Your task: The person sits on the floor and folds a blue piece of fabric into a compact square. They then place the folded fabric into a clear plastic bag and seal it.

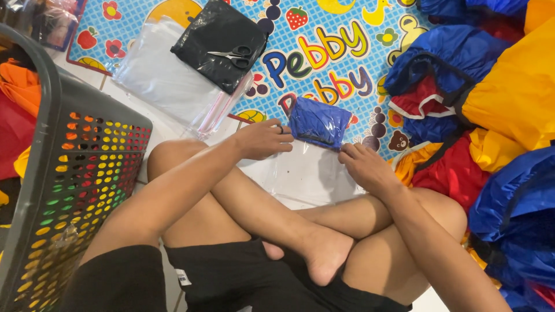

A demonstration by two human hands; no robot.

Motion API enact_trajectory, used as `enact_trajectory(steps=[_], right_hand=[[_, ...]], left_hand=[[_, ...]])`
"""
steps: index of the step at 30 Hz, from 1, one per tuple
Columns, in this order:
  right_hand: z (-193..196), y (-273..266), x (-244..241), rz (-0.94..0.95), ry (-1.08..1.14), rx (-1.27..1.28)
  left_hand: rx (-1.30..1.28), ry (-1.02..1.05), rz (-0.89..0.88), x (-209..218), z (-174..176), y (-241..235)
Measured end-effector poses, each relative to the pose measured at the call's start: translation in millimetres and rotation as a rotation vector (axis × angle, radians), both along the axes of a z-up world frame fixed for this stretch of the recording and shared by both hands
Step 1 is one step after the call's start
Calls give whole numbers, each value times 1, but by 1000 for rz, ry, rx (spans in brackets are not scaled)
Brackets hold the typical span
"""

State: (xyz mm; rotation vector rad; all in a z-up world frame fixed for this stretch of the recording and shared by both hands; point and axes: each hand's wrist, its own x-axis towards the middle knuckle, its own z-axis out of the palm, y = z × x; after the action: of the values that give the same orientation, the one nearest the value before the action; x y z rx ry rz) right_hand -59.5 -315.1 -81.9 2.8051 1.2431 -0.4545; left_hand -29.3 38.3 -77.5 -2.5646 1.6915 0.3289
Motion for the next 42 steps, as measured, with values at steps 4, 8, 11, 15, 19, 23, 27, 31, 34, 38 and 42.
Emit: enact_trajectory(steps=[4, 8, 11, 15, 19, 23, 27, 31, 34, 38, 42], right_hand=[[8, -2, 0, -19, 31, 56], [4, 1, 1, -101, -32, 117], [6, 9, -2, -105, -74, 156], [0, 21, -7, -104, -193, 201], [9, 19, 5, -165, -76, 432], [18, 22, 16, -480, 348, 991], [67, 38, 28, -935, 569, 970], [59, 30, 37, -1088, 735, 957], [96, 45, 36, -1112, 862, 908], [86, 41, 34, -1051, 834, 943], [54, 32, 35, -1036, 731, 1168]], left_hand=[[-202, 25, 76, 0, -12, 5], [-646, 398, 587, 0, 31, 5], [-702, 597, 883, -1, 32, 2], [-783, 592, 1039, 2, 36, -9], [-799, 656, 1086, 7, 29, -11], [-1057, 779, 1040, 14, 50, -11], [-1162, 973, 1109, 19, 45, -12], [-1095, 1116, 1193, 19, 49, -20], [-920, 1142, 1220, 26, 41, -20], [-738, 1107, 1115, 22, 52, -19], [-808, 1021, 1098, 17, 68, -22]])
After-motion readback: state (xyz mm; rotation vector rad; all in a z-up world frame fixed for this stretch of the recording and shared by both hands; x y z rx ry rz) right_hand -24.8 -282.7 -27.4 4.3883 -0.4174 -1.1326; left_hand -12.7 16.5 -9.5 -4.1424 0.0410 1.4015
